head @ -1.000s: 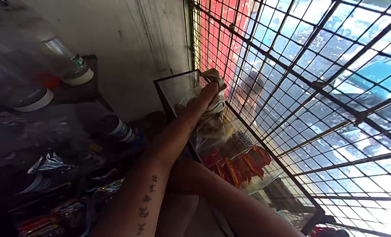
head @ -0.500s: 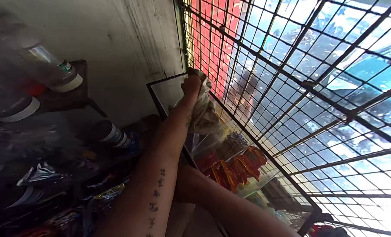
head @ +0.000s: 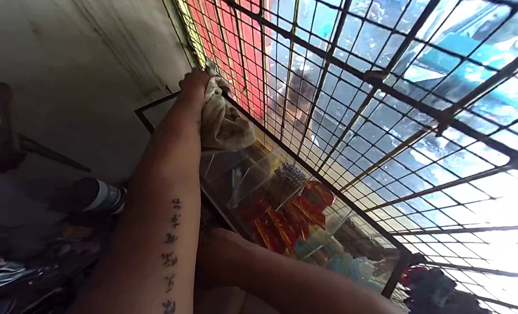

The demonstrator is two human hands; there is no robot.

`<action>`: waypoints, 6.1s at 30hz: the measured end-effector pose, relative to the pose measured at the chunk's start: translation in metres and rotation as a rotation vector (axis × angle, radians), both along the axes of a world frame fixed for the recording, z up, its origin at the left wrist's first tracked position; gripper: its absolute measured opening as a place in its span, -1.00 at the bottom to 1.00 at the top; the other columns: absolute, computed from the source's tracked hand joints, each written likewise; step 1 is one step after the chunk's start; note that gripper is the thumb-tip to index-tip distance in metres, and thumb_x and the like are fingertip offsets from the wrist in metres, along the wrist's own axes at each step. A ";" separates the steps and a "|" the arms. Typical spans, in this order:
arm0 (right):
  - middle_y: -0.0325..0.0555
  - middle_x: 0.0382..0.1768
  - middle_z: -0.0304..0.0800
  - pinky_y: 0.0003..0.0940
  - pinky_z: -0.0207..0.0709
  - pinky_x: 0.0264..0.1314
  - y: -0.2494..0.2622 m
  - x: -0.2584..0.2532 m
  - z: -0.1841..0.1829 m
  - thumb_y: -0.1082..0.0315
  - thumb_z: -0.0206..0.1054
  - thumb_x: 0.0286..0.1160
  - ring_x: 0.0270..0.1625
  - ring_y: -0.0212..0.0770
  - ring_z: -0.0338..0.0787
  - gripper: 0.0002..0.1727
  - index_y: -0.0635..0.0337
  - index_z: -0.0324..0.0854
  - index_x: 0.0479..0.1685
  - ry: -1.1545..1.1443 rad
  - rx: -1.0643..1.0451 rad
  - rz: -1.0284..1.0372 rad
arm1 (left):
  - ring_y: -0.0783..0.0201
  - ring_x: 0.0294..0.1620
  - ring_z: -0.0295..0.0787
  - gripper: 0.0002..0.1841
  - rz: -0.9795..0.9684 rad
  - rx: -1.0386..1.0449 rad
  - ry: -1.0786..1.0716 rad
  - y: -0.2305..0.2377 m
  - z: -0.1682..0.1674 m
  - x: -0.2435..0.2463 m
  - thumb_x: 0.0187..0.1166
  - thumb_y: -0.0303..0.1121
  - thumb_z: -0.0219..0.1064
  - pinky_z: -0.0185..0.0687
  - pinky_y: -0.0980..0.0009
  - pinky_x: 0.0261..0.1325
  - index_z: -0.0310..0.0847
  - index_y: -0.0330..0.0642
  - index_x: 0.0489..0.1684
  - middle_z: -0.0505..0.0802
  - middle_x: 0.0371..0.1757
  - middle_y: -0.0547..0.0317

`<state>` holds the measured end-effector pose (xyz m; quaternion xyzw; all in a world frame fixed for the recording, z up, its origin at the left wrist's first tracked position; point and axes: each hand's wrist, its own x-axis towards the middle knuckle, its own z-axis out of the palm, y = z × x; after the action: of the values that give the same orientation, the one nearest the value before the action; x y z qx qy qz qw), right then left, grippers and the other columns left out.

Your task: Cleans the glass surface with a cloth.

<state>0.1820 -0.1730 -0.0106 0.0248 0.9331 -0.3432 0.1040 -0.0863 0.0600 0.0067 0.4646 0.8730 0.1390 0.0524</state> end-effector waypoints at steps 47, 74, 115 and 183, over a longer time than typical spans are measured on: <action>0.33 0.25 0.71 0.29 0.47 0.40 -0.005 -0.009 0.004 0.37 0.23 0.72 0.40 0.33 0.65 -0.71 0.40 0.70 0.17 -0.140 0.206 0.133 | -0.43 0.58 0.49 -0.53 -0.124 -0.150 0.031 -0.038 0.006 0.075 0.89 -0.26 -0.07 0.34 -0.44 0.46 0.46 -0.45 0.50 0.59 0.54 -0.46; 0.37 0.31 0.67 0.31 0.44 0.41 -0.006 -0.007 0.012 0.33 0.22 0.74 0.44 0.36 0.61 -0.67 0.43 0.67 0.22 -0.190 0.184 0.114 | -0.48 0.60 0.45 -0.54 -0.171 -0.174 0.028 -0.043 0.011 0.084 0.91 -0.35 -0.15 0.32 -0.44 0.49 0.43 -0.57 0.48 0.56 0.53 -0.54; 0.37 0.47 0.54 0.27 0.40 0.49 -0.007 -0.013 0.004 0.40 0.21 0.72 0.55 0.36 0.51 -0.65 0.50 0.61 0.29 -0.203 0.249 0.148 | -0.39 0.55 0.51 -0.48 -0.255 0.345 -0.107 -0.081 -0.010 0.103 0.71 -0.29 0.27 0.34 -0.17 0.60 0.47 -0.55 0.49 0.62 0.42 -0.56; 0.39 0.35 0.63 0.26 0.36 0.51 -0.007 -0.009 0.012 0.32 0.17 0.78 0.48 0.35 0.58 -0.61 0.48 0.57 0.34 -0.213 0.206 0.105 | -0.33 0.33 0.73 -0.49 -0.414 0.011 -0.060 -0.088 -0.016 0.171 0.82 -0.29 0.10 0.57 -0.20 0.36 0.28 -0.58 0.54 0.70 0.33 -0.49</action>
<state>0.1730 -0.1802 0.0012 0.0226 0.9471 -0.2355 0.2170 0.0843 -0.0281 -0.0097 0.6302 0.7560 0.1440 0.1031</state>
